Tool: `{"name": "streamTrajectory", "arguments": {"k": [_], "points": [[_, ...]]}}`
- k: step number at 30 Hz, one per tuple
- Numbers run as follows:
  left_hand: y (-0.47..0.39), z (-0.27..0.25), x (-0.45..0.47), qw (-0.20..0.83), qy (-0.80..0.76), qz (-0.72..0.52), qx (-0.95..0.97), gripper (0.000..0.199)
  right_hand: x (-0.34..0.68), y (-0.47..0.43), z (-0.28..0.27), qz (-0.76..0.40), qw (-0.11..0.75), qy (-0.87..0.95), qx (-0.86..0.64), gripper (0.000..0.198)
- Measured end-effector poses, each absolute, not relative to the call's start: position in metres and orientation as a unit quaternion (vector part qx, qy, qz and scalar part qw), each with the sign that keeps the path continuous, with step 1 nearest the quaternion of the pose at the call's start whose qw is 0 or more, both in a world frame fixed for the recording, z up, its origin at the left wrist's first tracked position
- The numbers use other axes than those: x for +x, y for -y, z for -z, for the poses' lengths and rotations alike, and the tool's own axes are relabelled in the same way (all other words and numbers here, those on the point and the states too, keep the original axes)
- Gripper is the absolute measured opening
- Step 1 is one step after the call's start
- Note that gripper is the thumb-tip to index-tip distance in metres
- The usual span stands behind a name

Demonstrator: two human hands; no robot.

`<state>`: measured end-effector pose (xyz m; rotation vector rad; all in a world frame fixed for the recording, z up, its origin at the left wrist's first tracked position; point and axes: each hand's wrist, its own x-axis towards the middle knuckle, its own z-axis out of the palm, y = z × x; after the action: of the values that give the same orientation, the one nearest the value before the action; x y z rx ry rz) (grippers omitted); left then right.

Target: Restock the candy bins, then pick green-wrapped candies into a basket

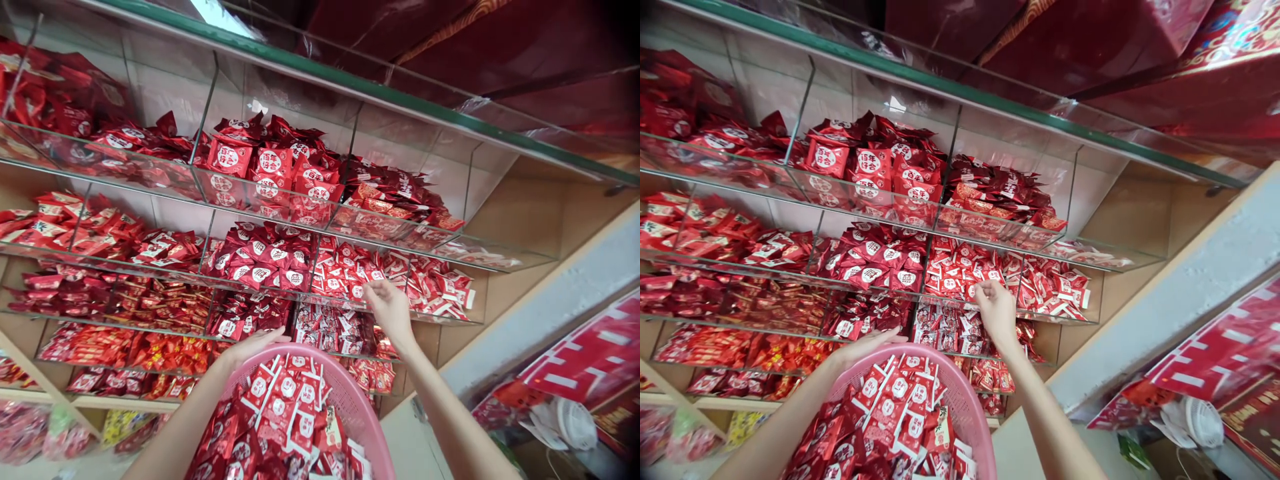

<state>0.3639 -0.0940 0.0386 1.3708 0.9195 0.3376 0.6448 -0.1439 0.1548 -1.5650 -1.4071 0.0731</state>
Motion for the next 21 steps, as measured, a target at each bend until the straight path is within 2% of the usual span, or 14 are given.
{"name": "streamTrajectory", "arguments": {"k": [4,7,14,21], "points": [[0.093,-0.028,0.365,0.691,-0.398,-0.161,0.582,0.061,0.672,0.126,-0.168,0.085,0.387,0.575,-0.716,0.020],[0.091,-0.024,0.365,0.695,-0.393,-0.165,0.579,0.060,0.681,0.122,-0.165,0.089,0.337,0.595,-0.725,0.018],[0.090,-0.027,0.364,0.637,-0.412,-0.166,0.630,0.056,0.679,0.118,-0.155,0.070,0.321,0.606,-0.725,0.020],[0.096,-0.036,0.364,0.645,-0.416,-0.154,0.623,0.057,0.688,0.121,-0.161,0.108,0.304,0.619,-0.716,0.025]]}}
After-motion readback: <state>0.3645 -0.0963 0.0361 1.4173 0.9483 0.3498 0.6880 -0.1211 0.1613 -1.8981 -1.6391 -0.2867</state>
